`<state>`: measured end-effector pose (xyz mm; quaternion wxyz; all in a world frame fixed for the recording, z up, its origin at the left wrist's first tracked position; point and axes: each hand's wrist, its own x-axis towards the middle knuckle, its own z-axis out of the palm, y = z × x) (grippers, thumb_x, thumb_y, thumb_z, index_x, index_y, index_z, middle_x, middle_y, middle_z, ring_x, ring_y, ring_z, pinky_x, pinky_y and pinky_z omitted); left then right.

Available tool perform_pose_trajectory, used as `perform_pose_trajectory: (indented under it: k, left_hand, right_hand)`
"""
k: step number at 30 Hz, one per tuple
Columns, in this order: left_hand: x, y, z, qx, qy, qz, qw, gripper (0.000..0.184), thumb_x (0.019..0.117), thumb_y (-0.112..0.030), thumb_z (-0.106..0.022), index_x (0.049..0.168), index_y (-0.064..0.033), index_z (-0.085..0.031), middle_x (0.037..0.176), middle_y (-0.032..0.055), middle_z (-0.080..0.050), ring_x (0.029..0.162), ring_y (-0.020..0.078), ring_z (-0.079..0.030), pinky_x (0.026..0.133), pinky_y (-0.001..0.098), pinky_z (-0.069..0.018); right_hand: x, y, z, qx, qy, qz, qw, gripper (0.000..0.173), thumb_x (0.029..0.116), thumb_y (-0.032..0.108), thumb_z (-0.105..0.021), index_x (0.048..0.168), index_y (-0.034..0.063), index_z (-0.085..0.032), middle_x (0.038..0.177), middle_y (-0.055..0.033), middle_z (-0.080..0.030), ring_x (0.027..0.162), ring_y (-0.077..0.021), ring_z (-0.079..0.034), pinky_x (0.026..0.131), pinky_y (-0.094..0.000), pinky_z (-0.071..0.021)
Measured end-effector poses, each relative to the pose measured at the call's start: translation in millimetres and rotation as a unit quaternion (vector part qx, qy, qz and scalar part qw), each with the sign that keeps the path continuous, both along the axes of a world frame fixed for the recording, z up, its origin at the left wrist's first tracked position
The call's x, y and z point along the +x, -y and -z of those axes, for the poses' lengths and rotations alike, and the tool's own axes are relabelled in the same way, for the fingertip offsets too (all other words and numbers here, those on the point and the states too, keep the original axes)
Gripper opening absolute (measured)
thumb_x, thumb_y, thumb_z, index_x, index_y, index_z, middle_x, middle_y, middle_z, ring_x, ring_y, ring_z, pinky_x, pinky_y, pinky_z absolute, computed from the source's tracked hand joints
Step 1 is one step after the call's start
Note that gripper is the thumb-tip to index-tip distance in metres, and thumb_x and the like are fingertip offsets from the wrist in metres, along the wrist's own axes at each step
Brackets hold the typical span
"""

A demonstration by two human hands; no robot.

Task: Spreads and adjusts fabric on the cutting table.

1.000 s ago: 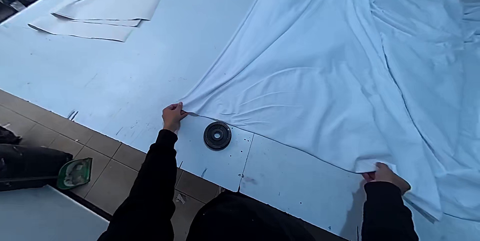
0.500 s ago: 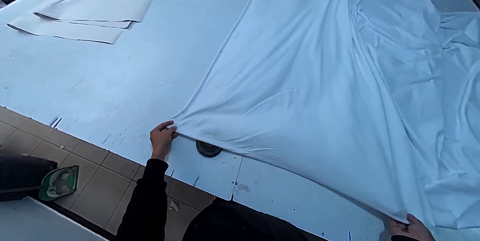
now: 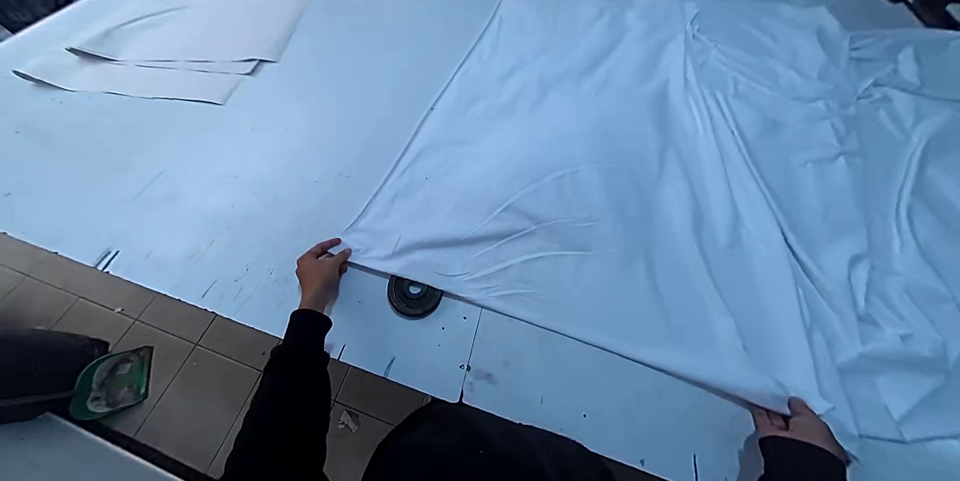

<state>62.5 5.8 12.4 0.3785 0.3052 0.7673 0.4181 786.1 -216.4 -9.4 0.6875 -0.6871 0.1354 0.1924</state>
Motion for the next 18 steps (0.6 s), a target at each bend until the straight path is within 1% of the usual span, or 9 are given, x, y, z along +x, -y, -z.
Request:
perform_pose_trajectory:
  k: [6, 9, 12, 13, 14, 15, 16, 17, 18]
  left_hand:
    - [-11.2, -3.4, 10.9, 0.023, 0.003, -0.014, 1.0, 0.041, 0.0873, -0.006, -0.081, 0.126, -0.0051, -0.068, 0.112, 0.0182, -0.068, 0.081, 0.0223, -0.067, 0.076, 0.0414, -0.0587]
    - [-11.2, -1.1, 9.8, 0.021, -0.018, -0.004, 1.0, 0.039, 0.0854, -0.008, -0.083, 0.122, -0.0066, -0.07, 0.104, 0.0169, -0.07, 0.078, 0.0219, -0.068, 0.076, 0.0418, -0.0594]
    - [-12.5, 0.4, 14.2, 0.028, -0.031, 0.009, 0.999, 0.037, 0.085, -0.01, -0.085, 0.119, -0.008, -0.071, 0.098, 0.0148, -0.071, 0.074, 0.0202, -0.067, 0.074, 0.0412, -0.0596]
    - [-12.3, 0.4, 15.0, 0.029, -0.036, 0.014, 0.999, 0.036, 0.0855, -0.011, -0.084, 0.119, -0.0086, -0.072, 0.098, 0.0142, -0.071, 0.073, 0.0196, -0.066, 0.073, 0.0408, -0.0591]
    - [-11.9, 0.5, 15.0, 0.029, -0.04, 0.016, 0.999, 0.035, 0.0866, -0.013, -0.084, 0.119, -0.009, -0.072, 0.098, 0.0138, -0.071, 0.073, 0.0194, -0.065, 0.072, 0.0408, -0.0584]
    - [-11.8, 0.5, 14.5, 0.028, -0.043, 0.016, 0.999, 0.033, 0.0883, -0.015, -0.083, 0.119, -0.009, -0.072, 0.097, 0.0136, -0.071, 0.072, 0.0191, -0.065, 0.071, 0.0404, -0.0582]
    - [-12.0, 0.6, 13.6, 0.029, -0.046, 0.013, 0.998, 0.03, 0.0908, -0.018, -0.081, 0.118, -0.0089, -0.072, 0.096, 0.0132, -0.071, 0.07, 0.0182, -0.065, 0.069, 0.039, -0.0579]
    - [-12.5, 0.0, 12.7, 0.029, -0.049, 0.011, 0.998, 0.028, 0.0935, -0.02, -0.078, 0.118, -0.0083, -0.072, 0.095, 0.0131, -0.07, 0.067, 0.0176, -0.064, 0.067, 0.0379, -0.0575]
    - [-13.2, -0.8, 12.2, 0.029, -0.052, 0.011, 0.998, 0.026, 0.0958, -0.02, -0.075, 0.118, -0.008, -0.072, 0.096, 0.0131, -0.07, 0.067, 0.0174, -0.064, 0.066, 0.0373, -0.0573]
  right_hand:
    - [-11.8, 9.5, -6.9, -0.01, -0.009, 0.003, 1.0, 0.039, 0.1053, 0.021, -0.054, 0.141, 0.0082, -0.044, 0.125, -0.0127, -0.056, 0.104, -0.0204, -0.062, 0.083, -0.0378, -0.0574]
    - [-3.9, 13.2, 1.7, -0.022, 0.001, 0.009, 1.0, 0.037, 0.1052, 0.022, -0.056, 0.138, 0.009, -0.046, 0.117, -0.011, -0.057, 0.096, -0.0182, -0.063, 0.078, -0.0355, -0.0576]
    - [4.7, 12.5, 3.6, -0.087, 0.039, 0.018, 0.995, 0.04, 0.1031, 0.02, -0.06, 0.138, 0.0052, -0.048, 0.116, -0.0149, -0.06, 0.093, -0.0203, -0.065, 0.074, -0.0371, -0.0594]
    - [3.7, 12.1, 1.1, -0.161, 0.082, 0.01, 0.983, 0.041, 0.1022, 0.022, -0.062, 0.136, 0.0015, -0.051, 0.114, -0.0152, -0.062, 0.092, -0.0184, -0.066, 0.074, -0.0349, -0.0587]
    - [-3.4, 10.4, -6.2, -0.271, 0.141, -0.019, 0.952, 0.043, 0.1013, 0.027, -0.064, 0.133, -0.0005, -0.056, 0.114, -0.014, -0.064, 0.096, -0.0155, -0.065, 0.08, -0.0321, -0.0562]
    - [-17.9, 5.9, -17.8, -0.367, 0.207, -0.056, 0.905, 0.05, 0.0982, 0.032, -0.065, 0.135, -0.0017, -0.059, 0.124, -0.0171, -0.067, 0.111, -0.0202, -0.067, 0.094, -0.0362, -0.0538]
    - [-39.7, -2.1, -28.7, -0.4, 0.278, -0.107, 0.867, 0.052, 0.0971, 0.033, -0.064, 0.134, -0.0038, -0.059, 0.128, -0.0216, -0.066, 0.118, -0.028, -0.065, 0.101, -0.0415, -0.0514]
    - [-70.2, -13.7, -39.1, -0.369, 0.34, -0.183, 0.845, 0.049, 0.0988, 0.028, -0.063, 0.132, -0.008, -0.059, 0.128, -0.0281, -0.063, 0.118, -0.0355, -0.063, 0.103, -0.0456, -0.0496]
    - [-107.5, -28.4, -47.7, -0.318, 0.386, -0.276, 0.821, 0.043, 0.1001, 0.022, -0.063, 0.128, -0.0106, -0.06, 0.123, -0.0318, -0.064, 0.112, -0.0395, -0.065, 0.099, -0.0487, -0.0518]
